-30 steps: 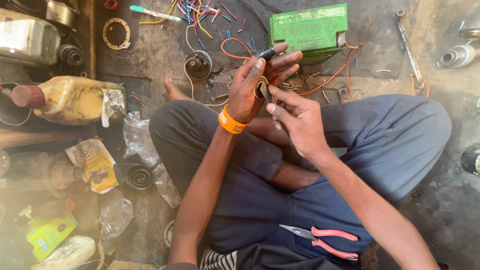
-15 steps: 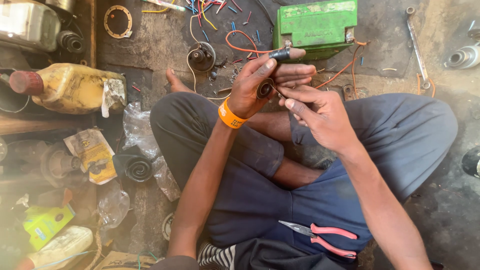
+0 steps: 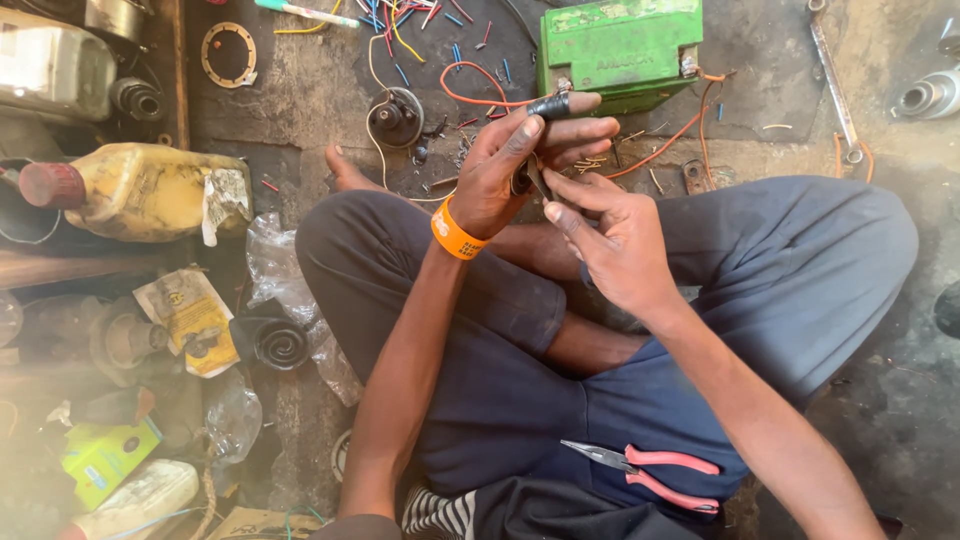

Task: The person sits on the floor and uses pliers to strip the insulation from a wire. They then use a screwdriver to tighten a screw on a small cylindrical component, possibly a motor or switch, and inspect the component.

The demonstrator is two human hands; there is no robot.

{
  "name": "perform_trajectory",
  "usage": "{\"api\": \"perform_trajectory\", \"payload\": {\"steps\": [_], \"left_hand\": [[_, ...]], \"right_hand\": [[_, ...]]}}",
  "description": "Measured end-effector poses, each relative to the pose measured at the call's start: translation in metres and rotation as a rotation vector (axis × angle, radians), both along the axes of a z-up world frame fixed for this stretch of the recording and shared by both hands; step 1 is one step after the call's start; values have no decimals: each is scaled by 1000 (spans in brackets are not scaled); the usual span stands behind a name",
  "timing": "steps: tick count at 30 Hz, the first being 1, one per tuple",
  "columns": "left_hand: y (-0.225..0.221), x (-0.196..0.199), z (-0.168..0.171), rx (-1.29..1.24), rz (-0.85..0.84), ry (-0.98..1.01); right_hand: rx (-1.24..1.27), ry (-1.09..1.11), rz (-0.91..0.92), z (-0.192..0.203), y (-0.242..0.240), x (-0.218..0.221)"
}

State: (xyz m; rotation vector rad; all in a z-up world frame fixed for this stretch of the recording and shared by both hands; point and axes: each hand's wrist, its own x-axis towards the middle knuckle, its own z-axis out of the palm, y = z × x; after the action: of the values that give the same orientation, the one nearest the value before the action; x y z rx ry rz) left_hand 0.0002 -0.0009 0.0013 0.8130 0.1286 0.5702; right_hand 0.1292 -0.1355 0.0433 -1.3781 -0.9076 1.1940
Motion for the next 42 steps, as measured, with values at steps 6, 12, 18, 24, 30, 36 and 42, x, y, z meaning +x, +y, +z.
{"api": "perform_trajectory", "payload": {"steps": [6,12,18,24,30,36,42], "left_hand": [[-3,4,-1,-27,35,-27],[-7,10,-7,-43,97,-54],[-9,18,-15,-119,137,-78],[-9,19,-19,-169,150,-64],[-11,21,-24,-218,177,-60],[-10,20,-30,-230,201,-57],[-7,21,-32,-319,172,-139]], "right_hand": [[-13,263,-75,-12,1,-5],[-57,384,-132,-16,4,-3],[-72,396,-155,-15,8,-6],[-38,390,-146,-18,11,-7],[-33,316,-159,-21,9,-9],[28,123,-166,-23,13,-8],[16,159,-98,-11,11,1]]}}
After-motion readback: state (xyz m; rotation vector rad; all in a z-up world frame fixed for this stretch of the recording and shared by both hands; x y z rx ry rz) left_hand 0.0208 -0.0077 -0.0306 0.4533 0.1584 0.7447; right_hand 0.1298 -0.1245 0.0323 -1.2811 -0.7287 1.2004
